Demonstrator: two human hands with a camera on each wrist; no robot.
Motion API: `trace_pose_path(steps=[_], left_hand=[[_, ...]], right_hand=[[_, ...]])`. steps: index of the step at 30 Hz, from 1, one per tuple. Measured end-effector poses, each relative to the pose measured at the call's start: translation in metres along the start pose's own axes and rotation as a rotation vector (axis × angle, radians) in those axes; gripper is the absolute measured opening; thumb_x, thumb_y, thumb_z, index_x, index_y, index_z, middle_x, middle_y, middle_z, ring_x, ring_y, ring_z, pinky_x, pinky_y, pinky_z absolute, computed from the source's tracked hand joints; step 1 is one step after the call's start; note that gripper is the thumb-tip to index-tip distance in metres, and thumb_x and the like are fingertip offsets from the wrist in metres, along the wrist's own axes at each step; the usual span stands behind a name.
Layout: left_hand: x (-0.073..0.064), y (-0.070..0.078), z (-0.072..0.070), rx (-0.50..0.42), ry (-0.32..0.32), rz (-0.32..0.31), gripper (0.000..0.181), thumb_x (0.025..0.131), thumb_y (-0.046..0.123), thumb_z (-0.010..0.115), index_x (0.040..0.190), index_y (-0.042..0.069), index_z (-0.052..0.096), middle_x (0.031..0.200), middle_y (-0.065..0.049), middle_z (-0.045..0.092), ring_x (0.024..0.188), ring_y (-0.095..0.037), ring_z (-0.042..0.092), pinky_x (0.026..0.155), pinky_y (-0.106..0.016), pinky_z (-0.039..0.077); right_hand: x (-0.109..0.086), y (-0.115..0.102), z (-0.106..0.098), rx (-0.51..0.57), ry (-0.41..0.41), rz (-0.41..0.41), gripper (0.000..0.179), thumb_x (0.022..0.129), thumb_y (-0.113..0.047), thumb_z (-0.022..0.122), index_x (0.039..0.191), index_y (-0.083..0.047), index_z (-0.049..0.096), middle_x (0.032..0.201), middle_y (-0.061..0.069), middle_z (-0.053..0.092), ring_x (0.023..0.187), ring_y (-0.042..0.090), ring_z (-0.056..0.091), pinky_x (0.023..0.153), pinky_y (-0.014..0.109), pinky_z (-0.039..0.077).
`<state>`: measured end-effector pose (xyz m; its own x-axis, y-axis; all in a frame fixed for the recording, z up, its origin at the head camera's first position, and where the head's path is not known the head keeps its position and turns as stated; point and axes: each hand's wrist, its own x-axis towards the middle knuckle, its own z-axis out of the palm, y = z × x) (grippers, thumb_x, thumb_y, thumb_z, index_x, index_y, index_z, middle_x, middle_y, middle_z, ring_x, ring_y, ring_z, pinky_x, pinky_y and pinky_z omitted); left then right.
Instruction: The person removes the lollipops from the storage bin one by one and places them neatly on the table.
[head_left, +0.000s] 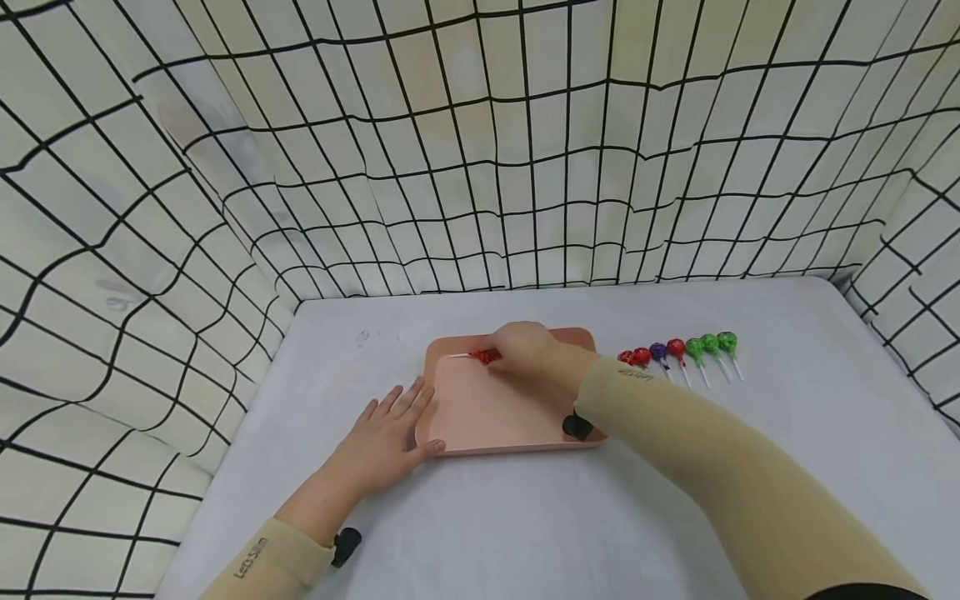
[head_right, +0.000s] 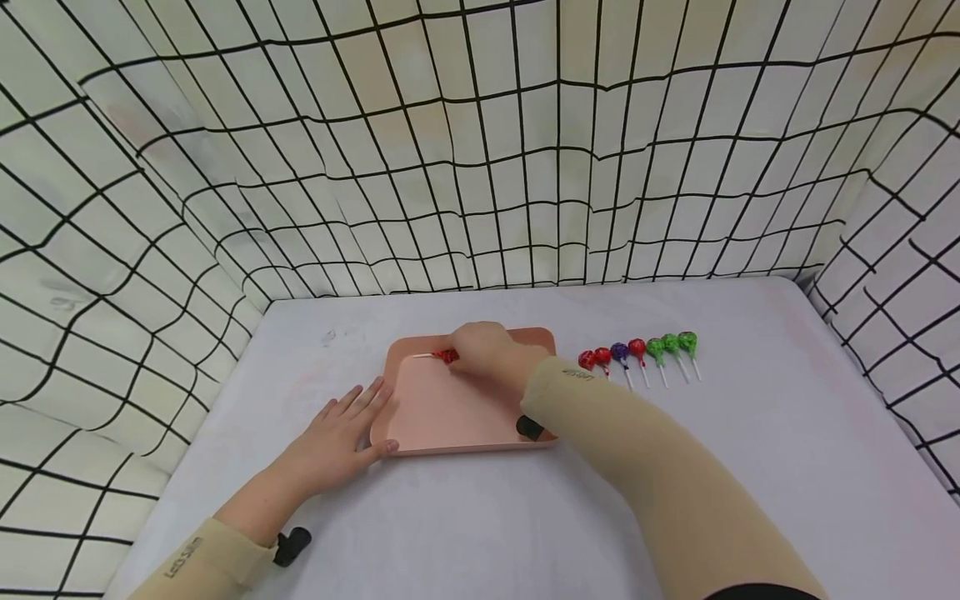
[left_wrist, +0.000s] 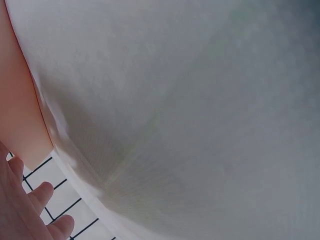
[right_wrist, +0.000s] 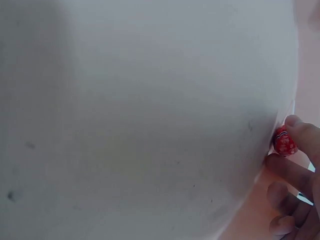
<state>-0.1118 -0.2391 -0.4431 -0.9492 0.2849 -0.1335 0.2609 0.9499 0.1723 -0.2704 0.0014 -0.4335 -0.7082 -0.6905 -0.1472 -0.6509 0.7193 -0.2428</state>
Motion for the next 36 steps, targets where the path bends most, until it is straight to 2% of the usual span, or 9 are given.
trace_pose_path(steps=[7,14,22,27,36], left_hand=[[0.0,0.001,-0.001,0.002,0.003,0.004,0.092,0.089,0.075,0.045,0.16,0.022,0.02,0.166,0.001,0.014,0.149,-0.036,0.018,0.118,-0.061,0.015],[-0.002,0.001,-0.003,0.003,0.005,0.005,0.09,0.091,0.072,0.047,0.159,0.019,0.022,0.166,-0.002,0.016,0.149,-0.038,0.019,0.117,-0.063,0.016],[-0.002,0.004,-0.006,-0.002,0.008,0.006,0.09,0.09,0.071,0.049,0.159,0.018,0.024,0.165,-0.003,0.017,0.148,-0.039,0.02,0.117,-0.063,0.017],[-0.003,0.004,-0.006,-0.003,0.012,0.008,0.089,0.091,0.069,0.051,0.159,0.017,0.026,0.165,-0.003,0.018,0.148,-0.038,0.021,0.116,-0.063,0.017],[-0.001,0.002,-0.002,0.006,0.005,0.009,0.09,0.091,0.071,0.048,0.159,0.019,0.023,0.166,-0.002,0.016,0.149,-0.038,0.02,0.117,-0.063,0.016]], right_hand=[[-0.001,0.001,-0.001,0.015,-0.006,0.033,0.024,0.095,-0.033,0.068,0.117,-0.024,0.07,0.093,-0.009,0.064,0.088,0.013,0.056,0.08,0.03,0.048],[-0.008,0.006,-0.006,0.053,-0.015,0.007,0.014,0.096,-0.03,0.068,0.107,-0.022,0.073,0.093,-0.01,0.067,0.087,0.012,0.057,0.082,0.029,0.049],[-0.019,0.013,-0.007,0.122,-0.055,0.021,0.021,0.096,-0.027,0.067,0.116,-0.023,0.074,0.104,-0.011,0.069,0.101,0.012,0.057,0.095,0.03,0.047],[-0.025,0.019,-0.008,0.213,-0.081,0.027,0.023,0.096,-0.022,0.067,0.117,-0.024,0.074,0.106,-0.012,0.067,0.104,0.012,0.057,0.097,0.029,0.047],[-0.03,0.029,-0.01,0.248,-0.079,0.03,0.026,0.097,-0.026,0.066,0.121,-0.03,0.073,0.103,-0.015,0.066,0.105,0.011,0.056,0.098,0.03,0.046]])
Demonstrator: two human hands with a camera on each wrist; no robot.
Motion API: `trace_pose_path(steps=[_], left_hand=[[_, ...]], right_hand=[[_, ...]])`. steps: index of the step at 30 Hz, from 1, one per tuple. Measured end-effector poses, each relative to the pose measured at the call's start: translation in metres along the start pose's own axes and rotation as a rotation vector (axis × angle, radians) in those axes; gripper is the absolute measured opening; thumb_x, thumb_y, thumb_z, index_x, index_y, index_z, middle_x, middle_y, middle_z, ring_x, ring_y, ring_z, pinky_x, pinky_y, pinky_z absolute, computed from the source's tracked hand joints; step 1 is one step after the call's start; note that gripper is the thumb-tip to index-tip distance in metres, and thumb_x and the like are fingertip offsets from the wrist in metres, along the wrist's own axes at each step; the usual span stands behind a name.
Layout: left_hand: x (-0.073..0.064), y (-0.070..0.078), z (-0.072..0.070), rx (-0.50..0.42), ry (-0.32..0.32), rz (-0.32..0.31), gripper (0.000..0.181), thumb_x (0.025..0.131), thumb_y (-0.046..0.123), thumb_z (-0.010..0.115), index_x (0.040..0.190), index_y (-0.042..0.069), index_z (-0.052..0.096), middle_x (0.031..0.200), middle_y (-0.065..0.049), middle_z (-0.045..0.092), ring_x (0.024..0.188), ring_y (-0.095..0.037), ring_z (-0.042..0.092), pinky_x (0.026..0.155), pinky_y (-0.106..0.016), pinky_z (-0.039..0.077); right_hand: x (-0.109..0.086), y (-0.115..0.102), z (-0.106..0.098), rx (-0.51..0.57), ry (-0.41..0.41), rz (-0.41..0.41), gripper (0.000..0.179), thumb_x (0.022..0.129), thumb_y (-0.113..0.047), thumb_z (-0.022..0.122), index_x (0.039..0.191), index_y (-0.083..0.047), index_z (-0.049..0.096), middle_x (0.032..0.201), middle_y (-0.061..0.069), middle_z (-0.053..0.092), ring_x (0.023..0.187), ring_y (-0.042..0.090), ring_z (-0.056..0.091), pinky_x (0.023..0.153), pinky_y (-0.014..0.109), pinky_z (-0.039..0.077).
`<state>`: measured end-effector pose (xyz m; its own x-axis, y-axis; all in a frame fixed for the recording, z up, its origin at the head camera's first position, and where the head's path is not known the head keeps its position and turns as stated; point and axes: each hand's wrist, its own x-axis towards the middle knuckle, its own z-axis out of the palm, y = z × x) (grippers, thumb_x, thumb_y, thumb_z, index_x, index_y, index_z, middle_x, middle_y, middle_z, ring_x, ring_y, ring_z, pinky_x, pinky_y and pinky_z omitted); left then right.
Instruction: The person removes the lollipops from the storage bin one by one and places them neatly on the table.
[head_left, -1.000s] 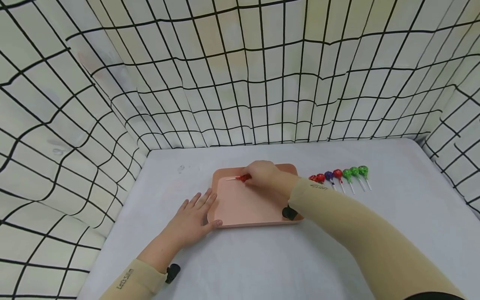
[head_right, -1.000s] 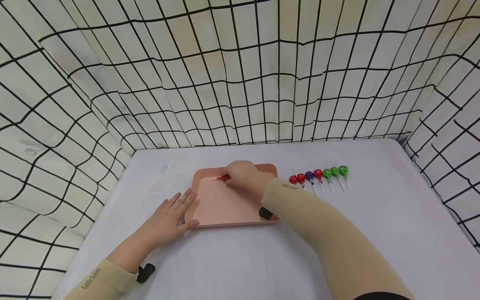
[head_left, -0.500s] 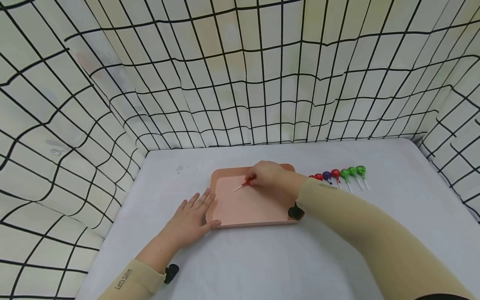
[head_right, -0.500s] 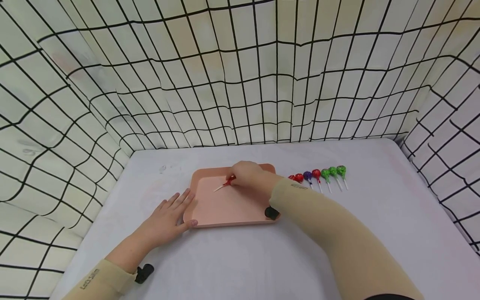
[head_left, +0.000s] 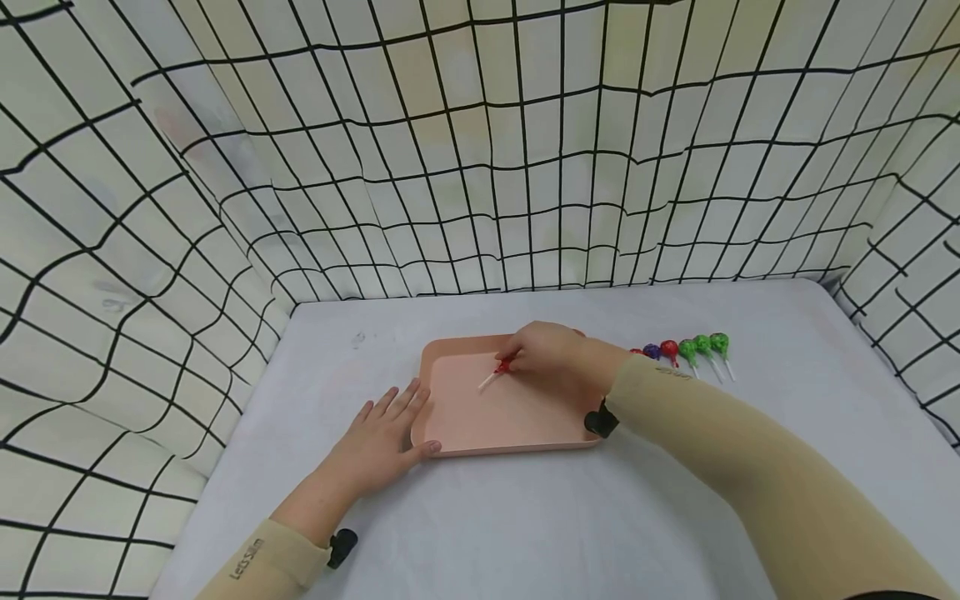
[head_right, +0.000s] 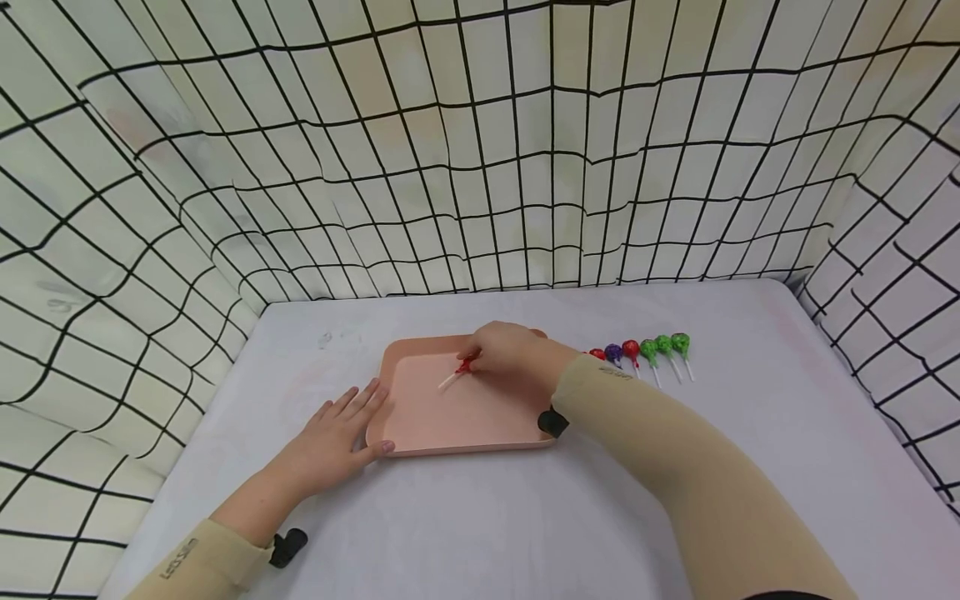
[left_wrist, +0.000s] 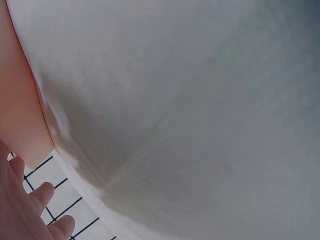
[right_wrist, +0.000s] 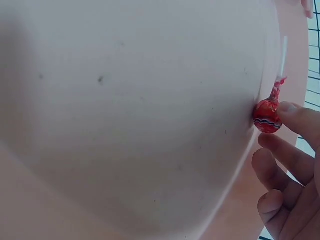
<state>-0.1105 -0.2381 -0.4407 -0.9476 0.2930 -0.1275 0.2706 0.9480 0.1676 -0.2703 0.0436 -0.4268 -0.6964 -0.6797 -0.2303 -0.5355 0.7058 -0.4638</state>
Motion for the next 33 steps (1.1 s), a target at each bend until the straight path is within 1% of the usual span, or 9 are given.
trace_pose_path(steps=[7,11,18,23,25,28,30,33], left_hand=[[-0.0007,0.0,-0.0004,0.005,0.004,0.002,0.09,0.091,0.072,0.047,0.159,0.018,0.024,0.165,-0.003,0.017,0.148,-0.038,0.02,0.117,-0.063,0.016],[-0.001,0.0005,-0.0009,0.007,0.003,-0.001,0.09,0.091,0.072,0.047,0.159,0.018,0.024,0.165,-0.003,0.017,0.148,-0.038,0.02,0.117,-0.063,0.016],[-0.0019,0.0023,-0.003,-0.004,-0.001,-0.004,0.09,0.091,0.071,0.048,0.159,0.018,0.024,0.165,-0.003,0.017,0.149,-0.038,0.02,0.117,-0.062,0.015],[-0.0016,0.0025,-0.0029,0.0,0.001,-0.006,0.09,0.091,0.071,0.048,0.159,0.018,0.025,0.165,-0.003,0.017,0.149,-0.038,0.02,0.117,-0.062,0.015],[-0.0015,0.0026,-0.0026,0.002,-0.001,-0.008,0.09,0.091,0.072,0.048,0.159,0.018,0.024,0.165,-0.003,0.017,0.149,-0.038,0.019,0.117,-0.062,0.015],[-0.0014,0.0031,-0.0025,0.0,-0.003,-0.011,0.09,0.09,0.071,0.048,0.159,0.018,0.024,0.165,-0.003,0.017,0.149,-0.038,0.019,0.117,-0.062,0.015],[-0.0015,0.0032,-0.0028,0.001,-0.003,-0.011,0.09,0.09,0.071,0.049,0.159,0.018,0.024,0.165,-0.003,0.017,0.149,-0.038,0.019,0.117,-0.062,0.015],[-0.0018,0.0031,-0.0033,0.001,-0.004,-0.01,0.09,0.091,0.07,0.049,0.159,0.018,0.024,0.165,-0.004,0.017,0.149,-0.038,0.02,0.117,-0.063,0.015]], right_hand=[[-0.0015,0.0014,-0.0024,0.021,0.034,-0.002,0.028,0.096,-0.024,0.066,0.124,-0.022,0.072,0.112,-0.012,0.068,0.11,0.011,0.058,0.105,0.034,0.044],[-0.0019,-0.0003,-0.0026,0.032,0.029,0.017,0.026,0.096,-0.027,0.067,0.121,-0.022,0.073,0.106,-0.014,0.069,0.108,0.011,0.057,0.104,0.034,0.044],[-0.0008,-0.0027,-0.002,0.053,0.018,0.069,0.022,0.095,-0.034,0.067,0.115,-0.026,0.074,0.092,-0.016,0.068,0.1,0.011,0.055,0.095,0.033,0.046],[0.0034,-0.0018,-0.0013,0.004,0.02,0.07,0.012,0.095,-0.035,0.067,0.103,-0.033,0.075,0.09,-0.017,0.067,0.096,0.01,0.055,0.09,0.033,0.046],[0.005,-0.0018,-0.0015,-0.021,0.019,0.057,0.01,0.095,-0.034,0.067,0.099,-0.033,0.075,0.09,-0.016,0.067,0.095,0.011,0.055,0.089,0.033,0.045],[0.0058,-0.0021,-0.0018,-0.039,0.015,0.058,0.01,0.095,-0.033,0.067,0.099,-0.033,0.076,0.093,-0.016,0.066,0.097,0.012,0.054,0.091,0.034,0.045],[0.0057,-0.0028,-0.0016,-0.028,0.01,0.059,0.011,0.095,-0.032,0.067,0.101,-0.031,0.076,0.094,-0.014,0.067,0.098,0.013,0.054,0.092,0.034,0.046],[0.0046,-0.0036,-0.0014,-0.013,0.001,0.083,0.014,0.095,-0.031,0.067,0.105,-0.03,0.076,0.098,-0.013,0.066,0.101,0.013,0.054,0.095,0.035,0.046]])
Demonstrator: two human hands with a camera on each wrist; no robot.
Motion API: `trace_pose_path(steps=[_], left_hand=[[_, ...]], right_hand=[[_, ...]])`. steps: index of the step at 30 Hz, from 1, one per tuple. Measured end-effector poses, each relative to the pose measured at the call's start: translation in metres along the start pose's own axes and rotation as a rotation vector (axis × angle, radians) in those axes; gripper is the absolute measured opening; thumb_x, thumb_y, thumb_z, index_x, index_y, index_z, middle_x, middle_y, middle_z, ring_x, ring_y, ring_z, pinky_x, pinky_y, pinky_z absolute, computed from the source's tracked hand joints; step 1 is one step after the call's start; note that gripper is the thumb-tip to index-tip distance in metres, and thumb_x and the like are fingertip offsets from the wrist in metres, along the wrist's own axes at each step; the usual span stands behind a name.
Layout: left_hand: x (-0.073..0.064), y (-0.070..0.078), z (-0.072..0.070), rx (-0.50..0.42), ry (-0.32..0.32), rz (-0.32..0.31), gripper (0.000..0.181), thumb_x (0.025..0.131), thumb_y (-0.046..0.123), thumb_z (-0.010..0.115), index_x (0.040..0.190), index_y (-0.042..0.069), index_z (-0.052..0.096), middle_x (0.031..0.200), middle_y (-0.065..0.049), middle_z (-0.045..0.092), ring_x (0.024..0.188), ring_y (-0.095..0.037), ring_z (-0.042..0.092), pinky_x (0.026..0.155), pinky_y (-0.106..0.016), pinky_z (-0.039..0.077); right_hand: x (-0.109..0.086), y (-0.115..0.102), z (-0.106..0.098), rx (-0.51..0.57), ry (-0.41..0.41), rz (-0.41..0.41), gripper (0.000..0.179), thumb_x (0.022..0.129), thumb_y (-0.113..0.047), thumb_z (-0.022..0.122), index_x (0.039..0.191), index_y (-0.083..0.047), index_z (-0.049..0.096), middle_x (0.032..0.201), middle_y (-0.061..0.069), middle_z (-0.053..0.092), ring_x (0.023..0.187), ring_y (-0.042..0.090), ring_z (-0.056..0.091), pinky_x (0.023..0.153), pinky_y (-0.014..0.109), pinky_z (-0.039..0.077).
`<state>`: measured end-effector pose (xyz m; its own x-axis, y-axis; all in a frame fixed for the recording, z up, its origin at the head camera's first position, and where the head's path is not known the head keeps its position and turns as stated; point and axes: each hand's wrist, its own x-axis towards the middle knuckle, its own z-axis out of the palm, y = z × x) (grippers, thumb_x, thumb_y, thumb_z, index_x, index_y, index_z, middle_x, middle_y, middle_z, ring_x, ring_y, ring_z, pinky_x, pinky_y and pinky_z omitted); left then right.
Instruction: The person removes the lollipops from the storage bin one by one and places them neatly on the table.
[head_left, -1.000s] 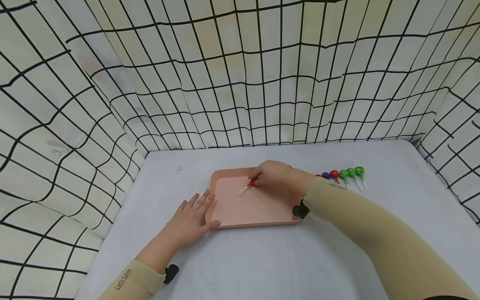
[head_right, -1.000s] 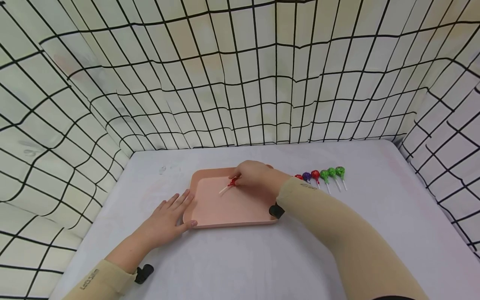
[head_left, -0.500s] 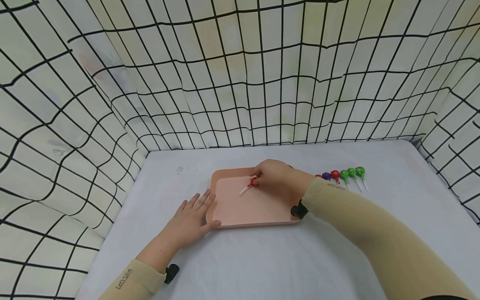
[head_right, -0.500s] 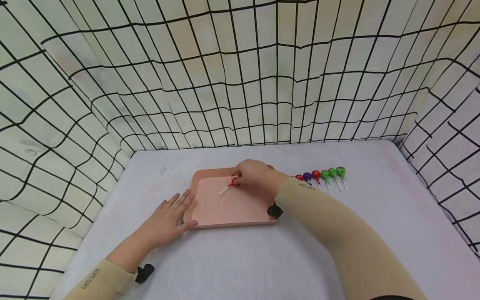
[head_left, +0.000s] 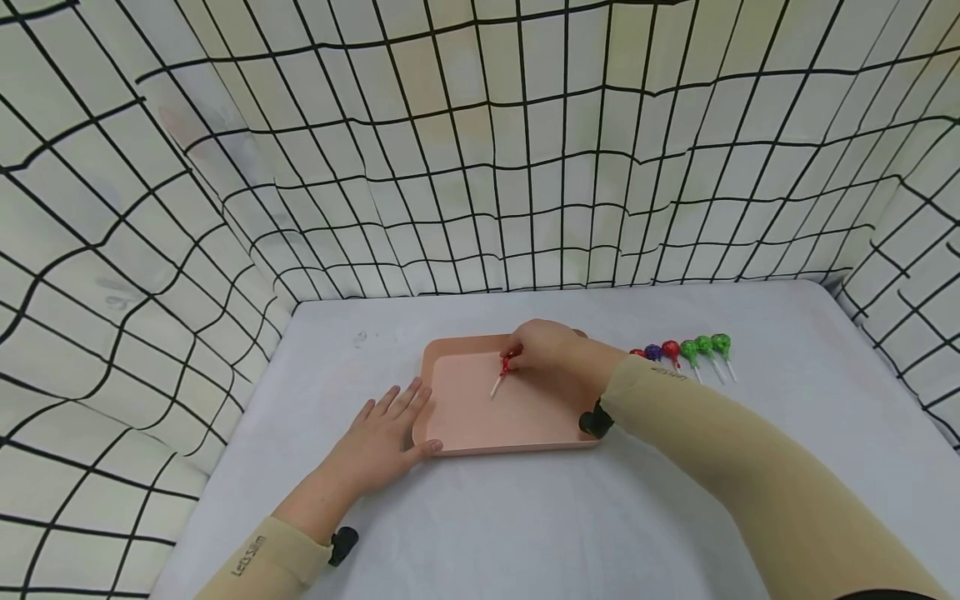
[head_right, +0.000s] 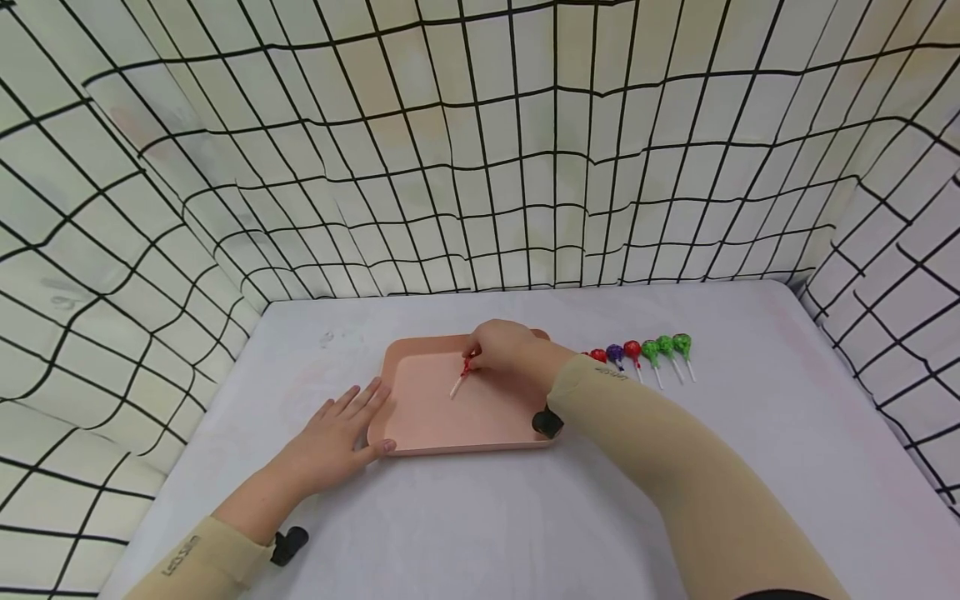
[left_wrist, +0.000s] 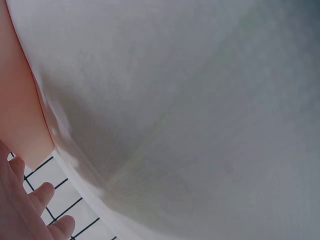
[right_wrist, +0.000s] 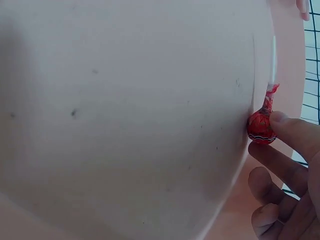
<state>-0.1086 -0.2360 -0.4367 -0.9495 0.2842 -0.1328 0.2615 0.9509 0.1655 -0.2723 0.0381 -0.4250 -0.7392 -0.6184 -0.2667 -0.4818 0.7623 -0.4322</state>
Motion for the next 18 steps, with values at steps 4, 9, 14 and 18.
trace_pose_path(steps=[4,9,14,18], left_hand=[[-0.0002,0.0,-0.0008,0.001,-0.001,0.001,0.09,0.091,0.071,0.049,0.159,0.018,0.024,0.165,-0.003,0.017,0.149,-0.038,0.02,0.117,-0.063,0.015],[-0.0004,-0.0003,-0.0007,-0.003,-0.007,-0.003,0.09,0.091,0.07,0.049,0.159,0.018,0.023,0.165,-0.003,0.016,0.149,-0.038,0.019,0.117,-0.062,0.015],[-0.0003,0.0003,-0.0008,-0.008,-0.013,-0.009,0.089,0.091,0.069,0.05,0.159,0.018,0.023,0.166,-0.002,0.016,0.149,-0.038,0.018,0.117,-0.062,0.014],[-0.0001,0.0008,-0.0017,-0.014,-0.017,-0.01,0.089,0.091,0.069,0.051,0.159,0.018,0.023,0.166,-0.003,0.016,0.149,-0.038,0.018,0.117,-0.063,0.014]], right_hand=[[-0.001,0.0002,-0.0008,0.006,-0.014,-0.002,0.019,0.096,-0.028,0.066,0.113,-0.027,0.076,0.105,-0.011,0.067,0.105,0.013,0.055,0.099,0.035,0.046],[-0.0014,0.0026,-0.0009,0.018,-0.037,-0.039,0.024,0.097,-0.022,0.066,0.119,-0.022,0.074,0.112,-0.008,0.068,0.108,0.014,0.057,0.102,0.033,0.045],[-0.0025,0.0042,-0.0009,0.023,-0.057,-0.06,0.025,0.097,-0.019,0.064,0.12,-0.021,0.074,0.113,-0.006,0.068,0.108,0.015,0.057,0.102,0.033,0.045],[-0.0046,0.0036,-0.0012,0.013,-0.074,-0.062,0.026,0.098,-0.017,0.062,0.12,-0.023,0.074,0.114,-0.005,0.067,0.108,0.016,0.057,0.101,0.033,0.046]])
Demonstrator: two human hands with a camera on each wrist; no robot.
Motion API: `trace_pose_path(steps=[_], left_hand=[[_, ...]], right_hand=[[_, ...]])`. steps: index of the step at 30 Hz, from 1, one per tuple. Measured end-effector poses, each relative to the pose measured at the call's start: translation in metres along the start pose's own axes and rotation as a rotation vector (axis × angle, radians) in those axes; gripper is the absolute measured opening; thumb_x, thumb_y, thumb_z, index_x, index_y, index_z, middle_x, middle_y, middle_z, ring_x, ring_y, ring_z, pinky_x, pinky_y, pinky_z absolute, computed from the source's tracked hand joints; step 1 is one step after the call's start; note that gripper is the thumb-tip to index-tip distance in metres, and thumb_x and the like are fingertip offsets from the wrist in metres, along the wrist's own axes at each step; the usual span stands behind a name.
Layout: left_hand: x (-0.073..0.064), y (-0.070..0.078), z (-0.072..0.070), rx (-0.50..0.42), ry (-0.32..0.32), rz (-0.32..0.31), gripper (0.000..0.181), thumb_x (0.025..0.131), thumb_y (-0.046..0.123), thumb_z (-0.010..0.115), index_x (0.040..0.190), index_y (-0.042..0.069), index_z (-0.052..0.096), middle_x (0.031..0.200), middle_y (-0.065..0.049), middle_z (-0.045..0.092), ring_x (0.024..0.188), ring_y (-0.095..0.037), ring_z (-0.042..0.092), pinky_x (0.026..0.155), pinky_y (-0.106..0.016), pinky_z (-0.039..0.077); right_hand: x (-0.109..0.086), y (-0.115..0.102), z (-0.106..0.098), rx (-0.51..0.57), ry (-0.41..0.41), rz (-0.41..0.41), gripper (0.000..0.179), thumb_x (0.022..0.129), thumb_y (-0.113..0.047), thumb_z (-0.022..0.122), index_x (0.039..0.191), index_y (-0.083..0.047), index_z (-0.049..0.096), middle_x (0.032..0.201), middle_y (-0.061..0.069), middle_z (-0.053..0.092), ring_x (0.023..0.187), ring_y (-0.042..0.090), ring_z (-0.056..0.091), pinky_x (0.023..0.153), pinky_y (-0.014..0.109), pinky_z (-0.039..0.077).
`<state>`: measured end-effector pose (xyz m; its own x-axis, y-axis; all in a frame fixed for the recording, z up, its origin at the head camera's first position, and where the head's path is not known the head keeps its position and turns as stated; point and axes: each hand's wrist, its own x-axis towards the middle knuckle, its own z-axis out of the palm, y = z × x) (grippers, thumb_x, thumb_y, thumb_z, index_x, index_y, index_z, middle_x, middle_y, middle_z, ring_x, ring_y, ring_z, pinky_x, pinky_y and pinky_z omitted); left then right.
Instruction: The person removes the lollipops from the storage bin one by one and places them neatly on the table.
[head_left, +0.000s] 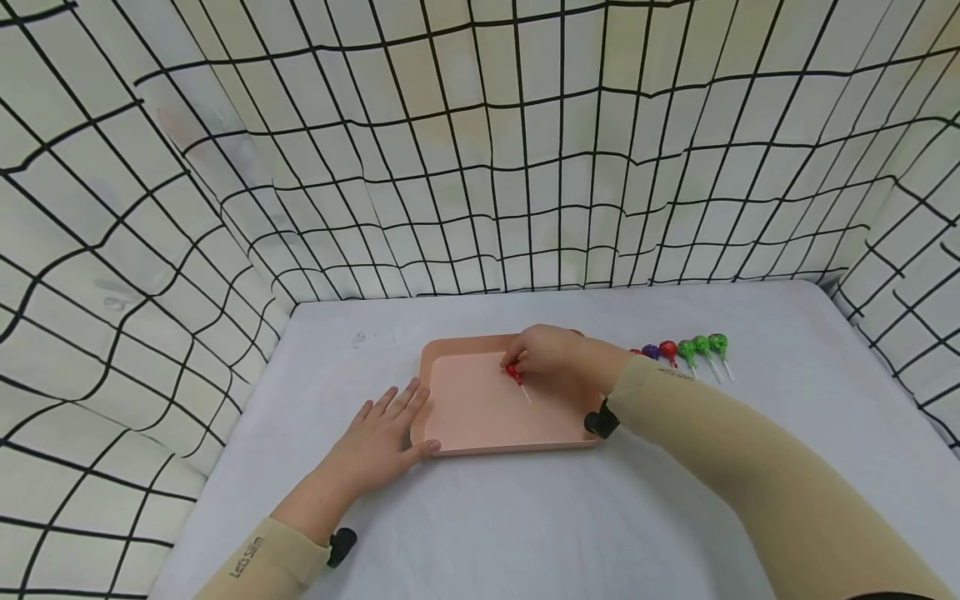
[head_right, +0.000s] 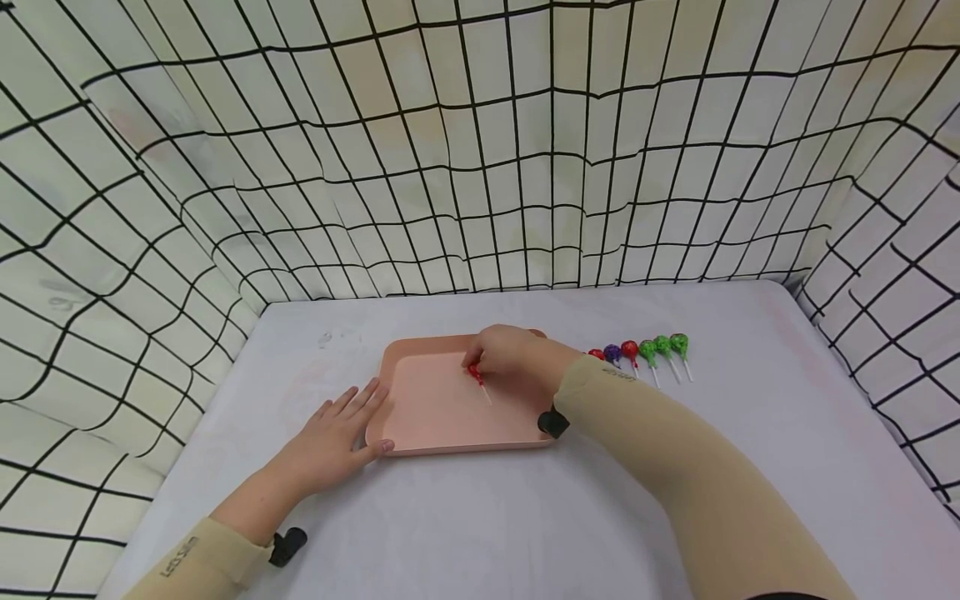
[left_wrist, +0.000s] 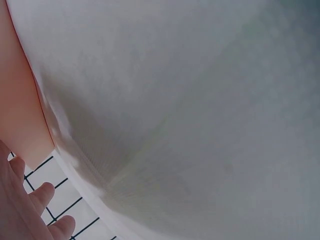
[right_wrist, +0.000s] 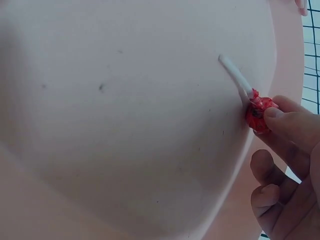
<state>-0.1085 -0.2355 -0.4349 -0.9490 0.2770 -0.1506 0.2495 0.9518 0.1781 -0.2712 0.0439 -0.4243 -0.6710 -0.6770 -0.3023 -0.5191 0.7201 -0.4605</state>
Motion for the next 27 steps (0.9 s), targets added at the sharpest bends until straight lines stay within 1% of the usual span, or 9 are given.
trace_pose_path(steps=[5,12,17,21,27], left_hand=[[-0.0005,-0.0004,0.0003,0.007,-0.003,0.0,0.09,0.091,0.069,0.05,0.159,0.018,0.022,0.166,-0.003,0.015,0.149,-0.038,0.018,0.117,-0.063,0.014],[0.0003,-0.0017,0.0024,0.01,0.004,0.0,0.089,0.091,0.068,0.051,0.159,0.018,0.022,0.166,-0.002,0.015,0.149,-0.038,0.018,0.117,-0.063,0.015],[0.001,-0.0016,0.0027,0.008,0.006,0.002,0.088,0.092,0.065,0.053,0.159,0.018,0.023,0.166,-0.002,0.016,0.149,-0.038,0.019,0.117,-0.063,0.015],[0.0008,-0.001,0.0018,0.011,0.007,0.002,0.088,0.092,0.066,0.053,0.159,0.018,0.023,0.165,-0.003,0.016,0.149,-0.038,0.019,0.117,-0.063,0.015],[0.0008,-0.0003,0.0012,0.014,0.007,0.003,0.089,0.091,0.068,0.052,0.159,0.018,0.023,0.165,-0.003,0.016,0.149,-0.038,0.019,0.117,-0.063,0.015]], right_hand=[[-0.0008,0.0019,0.0016,0.004,0.007,0.0,0.027,0.099,-0.015,0.06,0.12,-0.024,0.074,0.117,-0.007,0.067,0.112,0.015,0.057,0.102,0.033,0.046],[-0.0019,0.0041,0.0042,0.014,0.015,-0.001,0.03,0.099,-0.018,0.062,0.126,-0.026,0.071,0.12,-0.008,0.066,0.109,0.012,0.057,0.097,0.03,0.048],[-0.0039,0.0045,0.0031,0.004,0.021,-0.004,0.03,0.097,-0.021,0.065,0.126,-0.028,0.07,0.122,-0.009,0.066,0.118,0.013,0.056,0.103,0.034,0.046],[-0.0048,0.0046,0.0016,0.016,0.024,-0.023,0.03,0.097,-0.021,0.066,0.126,-0.025,0.071,0.123,-0.008,0.067,0.121,0.015,0.056,0.106,0.035,0.044],[-0.0043,0.0044,0.0004,0.022,0.017,-0.021,0.032,0.095,-0.022,0.067,0.128,-0.022,0.07,0.123,-0.008,0.066,0.117,0.013,0.056,0.104,0.033,0.044]])
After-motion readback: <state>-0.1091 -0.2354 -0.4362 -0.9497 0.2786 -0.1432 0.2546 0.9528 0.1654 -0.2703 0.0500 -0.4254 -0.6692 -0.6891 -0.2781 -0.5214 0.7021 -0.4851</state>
